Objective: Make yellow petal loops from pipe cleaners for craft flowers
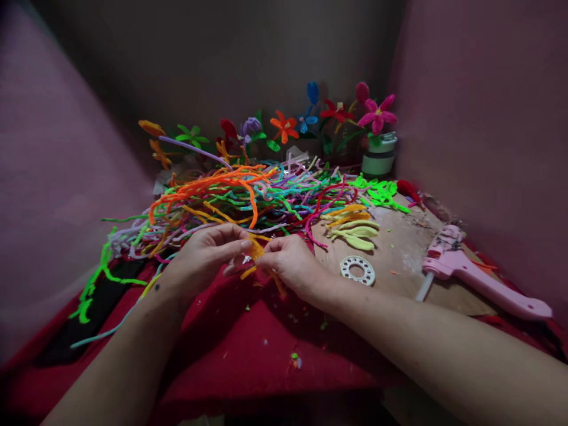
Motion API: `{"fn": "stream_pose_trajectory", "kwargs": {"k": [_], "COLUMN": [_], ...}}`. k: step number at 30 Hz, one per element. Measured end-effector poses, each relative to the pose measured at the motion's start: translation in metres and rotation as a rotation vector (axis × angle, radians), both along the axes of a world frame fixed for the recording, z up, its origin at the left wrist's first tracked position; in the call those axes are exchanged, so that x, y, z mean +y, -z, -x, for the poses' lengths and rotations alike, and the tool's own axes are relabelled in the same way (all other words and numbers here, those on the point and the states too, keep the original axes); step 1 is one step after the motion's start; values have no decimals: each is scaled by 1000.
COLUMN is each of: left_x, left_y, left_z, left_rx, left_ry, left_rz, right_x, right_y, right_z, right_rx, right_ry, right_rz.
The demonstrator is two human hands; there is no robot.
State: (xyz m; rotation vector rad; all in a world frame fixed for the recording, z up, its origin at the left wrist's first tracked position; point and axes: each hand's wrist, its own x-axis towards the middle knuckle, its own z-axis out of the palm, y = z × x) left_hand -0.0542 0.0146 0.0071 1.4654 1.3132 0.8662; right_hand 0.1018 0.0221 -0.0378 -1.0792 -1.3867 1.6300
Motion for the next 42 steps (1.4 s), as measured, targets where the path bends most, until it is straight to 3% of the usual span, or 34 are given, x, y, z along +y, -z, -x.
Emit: {"fn": "stream_pose_trajectory", "kwargs": {"k": [6, 11, 17, 27, 34, 42], "left_x": [-1, -1, 0, -5, -4, -4], "left_y": [5, 5, 8, 6, 4, 7], "left_z": [-3, -4, -2, -10, -7, -7], "left_rx": [-98, -107, -120, -209, -203, -136], "left_ry": [-27, 11, -57, -31, -41, -99], "left_rz": [-31, 39, -3, 92, 47, -37], "right_x": [0, 1, 3, 2, 4, 5], "right_y": [-3, -4, -2, 1, 2, 4], "right_z": [1, 0, -3, 1, -3, 1], "right_rx": [61, 151, 315, 144, 361, 439], "right_ry": [-55, -115, -203, -149, -260, -219], "right_rz": [55, 130, 227, 197, 225, 354]}}
